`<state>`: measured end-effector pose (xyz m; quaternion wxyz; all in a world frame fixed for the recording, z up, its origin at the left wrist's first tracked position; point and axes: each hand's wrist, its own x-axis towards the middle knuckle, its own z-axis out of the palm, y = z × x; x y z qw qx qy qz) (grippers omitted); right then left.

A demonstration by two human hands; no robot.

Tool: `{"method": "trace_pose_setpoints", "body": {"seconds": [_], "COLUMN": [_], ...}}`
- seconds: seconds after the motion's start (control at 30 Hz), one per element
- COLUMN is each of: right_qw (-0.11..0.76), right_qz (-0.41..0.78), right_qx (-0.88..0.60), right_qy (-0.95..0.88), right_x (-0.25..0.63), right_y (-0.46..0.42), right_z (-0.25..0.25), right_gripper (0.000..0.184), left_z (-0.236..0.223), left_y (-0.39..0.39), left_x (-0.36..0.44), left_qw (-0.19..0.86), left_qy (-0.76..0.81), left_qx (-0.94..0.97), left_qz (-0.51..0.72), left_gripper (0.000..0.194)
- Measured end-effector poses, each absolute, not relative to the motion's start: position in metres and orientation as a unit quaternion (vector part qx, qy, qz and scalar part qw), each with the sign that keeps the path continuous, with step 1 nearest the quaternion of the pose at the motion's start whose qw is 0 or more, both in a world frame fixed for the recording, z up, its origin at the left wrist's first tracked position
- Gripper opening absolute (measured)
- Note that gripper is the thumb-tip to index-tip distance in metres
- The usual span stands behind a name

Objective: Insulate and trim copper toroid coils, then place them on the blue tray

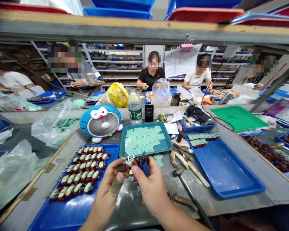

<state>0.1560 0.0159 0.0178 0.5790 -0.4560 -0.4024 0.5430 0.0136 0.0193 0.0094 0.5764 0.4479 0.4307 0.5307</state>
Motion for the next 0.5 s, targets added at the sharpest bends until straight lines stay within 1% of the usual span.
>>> {"method": "trace_pose_setpoints", "body": {"seconds": [0.07, 0.13, 0.27, 0.5], "right_qw": [0.6, 0.609, 0.614, 0.613], "right_qz": [0.613, 0.646, 0.663, 0.66], "right_qx": [-0.412, -0.382, -0.365, -0.367], "right_qy": [-0.307, -0.258, -0.224, -0.232], "right_x": [0.1521, 0.1495, 0.1494, 0.1561], "right_y": [0.0165, 0.0153, 0.0113, 0.0086], "right_z": [0.0208, 0.0227, 0.0254, 0.0256], "right_gripper": [0.032, 0.037, 0.041, 0.04], "left_z": [0.0082, 0.006, 0.0026, -0.0007], "left_y": [0.0199, 0.0214, 0.0239, 0.0255], "left_x": [0.0131, 0.0144, 0.0182, 0.0158], "left_qw": [0.573, 0.58, 0.602, 0.597], "left_qy": [0.434, 0.427, 0.399, 0.382], "left_qx": [0.452, 0.455, 0.472, 0.512], "left_qz": [0.528, 0.524, 0.505, 0.485], "left_gripper": [0.059, 0.061, 0.055, 0.052]}}
